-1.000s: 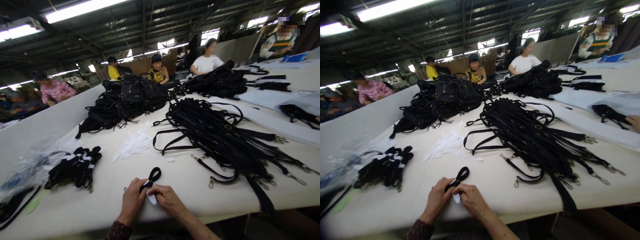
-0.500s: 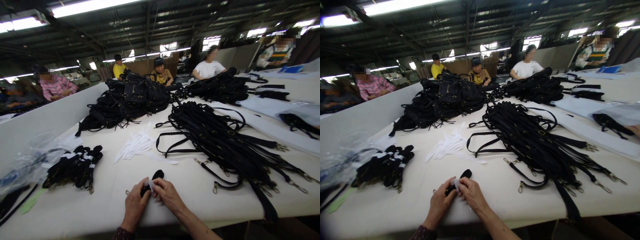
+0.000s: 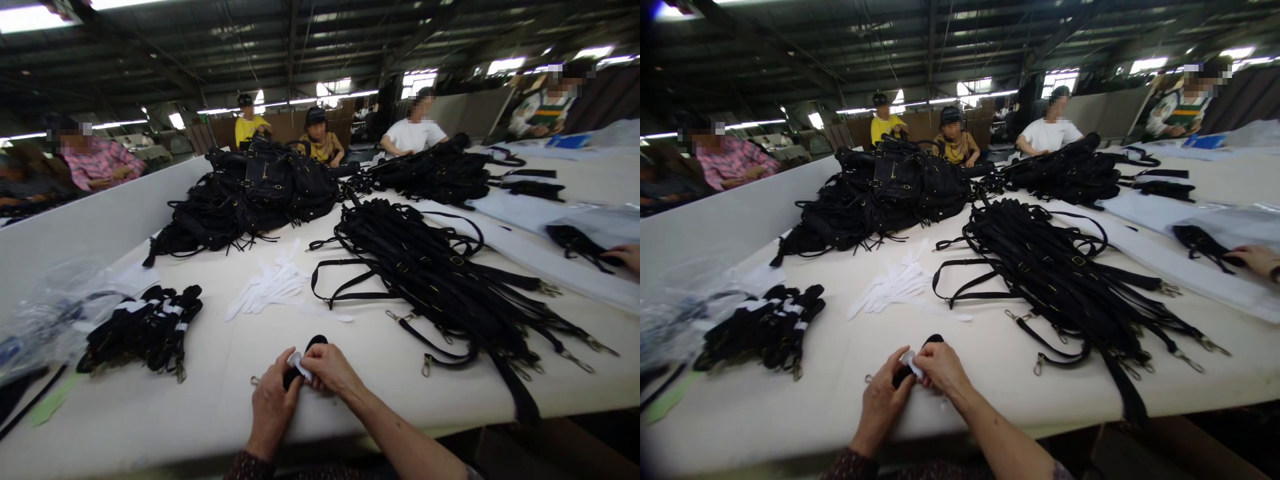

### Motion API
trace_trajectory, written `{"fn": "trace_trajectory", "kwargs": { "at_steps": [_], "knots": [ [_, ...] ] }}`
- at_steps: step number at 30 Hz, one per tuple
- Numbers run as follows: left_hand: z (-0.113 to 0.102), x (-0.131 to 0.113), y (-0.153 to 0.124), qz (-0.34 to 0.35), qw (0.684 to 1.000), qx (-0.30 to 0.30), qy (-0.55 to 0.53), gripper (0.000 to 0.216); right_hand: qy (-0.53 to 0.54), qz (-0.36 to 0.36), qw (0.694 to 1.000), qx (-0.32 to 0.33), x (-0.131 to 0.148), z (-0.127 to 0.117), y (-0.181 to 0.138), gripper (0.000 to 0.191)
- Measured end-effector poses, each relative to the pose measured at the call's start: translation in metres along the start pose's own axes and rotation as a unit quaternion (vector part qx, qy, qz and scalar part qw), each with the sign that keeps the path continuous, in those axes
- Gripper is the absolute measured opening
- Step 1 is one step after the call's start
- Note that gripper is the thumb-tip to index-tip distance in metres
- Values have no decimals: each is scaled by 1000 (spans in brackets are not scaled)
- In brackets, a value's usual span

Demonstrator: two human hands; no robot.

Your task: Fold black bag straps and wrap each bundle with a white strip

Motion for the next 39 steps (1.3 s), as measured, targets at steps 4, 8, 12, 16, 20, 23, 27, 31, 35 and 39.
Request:
{"fn": "trace_trajectory", "kwargs": {
  "at_steps": [4,8,12,16,20,23,27,31,35,39],
  "knots": [
    [-2,-3,-2,5,1000,-15,14,40,-3,26,999,18,-3,0,4,8],
    [-5,-5,-3,5,1000,-24,18,37,6,40,998,39,0,1,6,7],
    [-7,-7,-4,14,999,-27,9,35,24,48,998,37,-1,3,6,8],
    [-5,-7,-3,9,1000,-11,8,33,35,50,998,19,-4,4,5,8],
    [-5,-5,-2,0,1000,-5,5,32,27,35,999,8,-1,6,5,8],
    [-4,-4,-2,-5,1000,-1,-3,32,12,18,1000,4,3,7,5,9],
    [-4,-3,-2,-6,1000,-3,-8,32,-19,-9,1000,5,12,6,2,12],
    [-3,-2,-2,-4,1000,4,-5,32,-62,-39,997,19,27,4,-4,9],
    [-2,0,-1,-4,1000,6,0,33,-167,-79,983,2,43,-2,-8,9],
    [-1,1,-1,4,1000,-2,-6,32,-241,-105,965,-15,48,-3,-9,13]
  ]
}}
Point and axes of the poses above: each hand's wrist, its own y-axis towards the middle knuckle, its own z-axis out of the palm, x = y × z, the point moved 9 cm from there along y, towards the middle knuckle, and after that the axes turned 11 degrees about -z, right-handed, at the moved point
